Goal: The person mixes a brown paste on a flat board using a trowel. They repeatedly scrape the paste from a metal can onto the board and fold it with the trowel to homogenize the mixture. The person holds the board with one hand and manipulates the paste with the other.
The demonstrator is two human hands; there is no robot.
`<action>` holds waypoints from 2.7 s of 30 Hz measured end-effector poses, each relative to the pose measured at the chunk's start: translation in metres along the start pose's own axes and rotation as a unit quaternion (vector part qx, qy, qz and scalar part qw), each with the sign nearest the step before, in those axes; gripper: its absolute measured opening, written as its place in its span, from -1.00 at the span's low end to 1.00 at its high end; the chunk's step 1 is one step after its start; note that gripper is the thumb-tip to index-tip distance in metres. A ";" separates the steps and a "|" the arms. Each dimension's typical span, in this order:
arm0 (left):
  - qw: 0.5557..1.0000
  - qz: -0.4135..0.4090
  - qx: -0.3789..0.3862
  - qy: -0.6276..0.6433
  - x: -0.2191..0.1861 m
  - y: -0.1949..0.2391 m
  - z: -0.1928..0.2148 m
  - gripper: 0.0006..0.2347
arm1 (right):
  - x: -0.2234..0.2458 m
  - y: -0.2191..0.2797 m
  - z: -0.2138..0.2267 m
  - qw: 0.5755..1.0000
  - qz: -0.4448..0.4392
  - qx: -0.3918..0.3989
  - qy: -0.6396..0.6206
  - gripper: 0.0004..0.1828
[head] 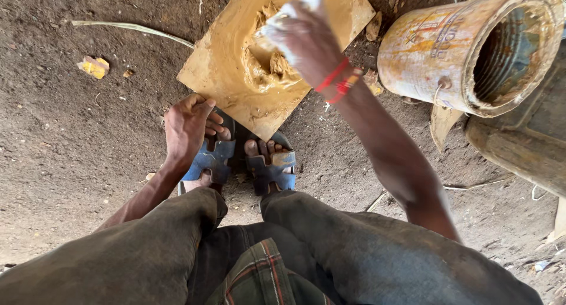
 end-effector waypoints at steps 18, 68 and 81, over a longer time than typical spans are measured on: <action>1.000 0.013 -0.011 -0.016 0.000 -0.002 -0.001 -0.80 | -0.011 -0.055 -0.010 0.982 0.104 0.105 0.116 -0.85; 0.999 0.006 -0.023 -0.034 -0.001 0.002 -0.002 -0.82 | -0.033 0.012 0.065 0.996 0.022 -0.076 -0.043 -0.64; 1.000 0.021 -0.015 -0.013 -0.007 0.004 -0.001 -0.82 | -0.062 -0.012 0.016 0.979 0.085 0.178 0.055 -0.65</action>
Point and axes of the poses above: each hand's wrist, its own y-axis away from the middle knuckle, its own z-axis out of the back of the hand, x = y × z, the point moved 5 cm from there along -y, towards the middle knuckle, and after that the axes turned 2 degrees about z, right-handed, at the moved point
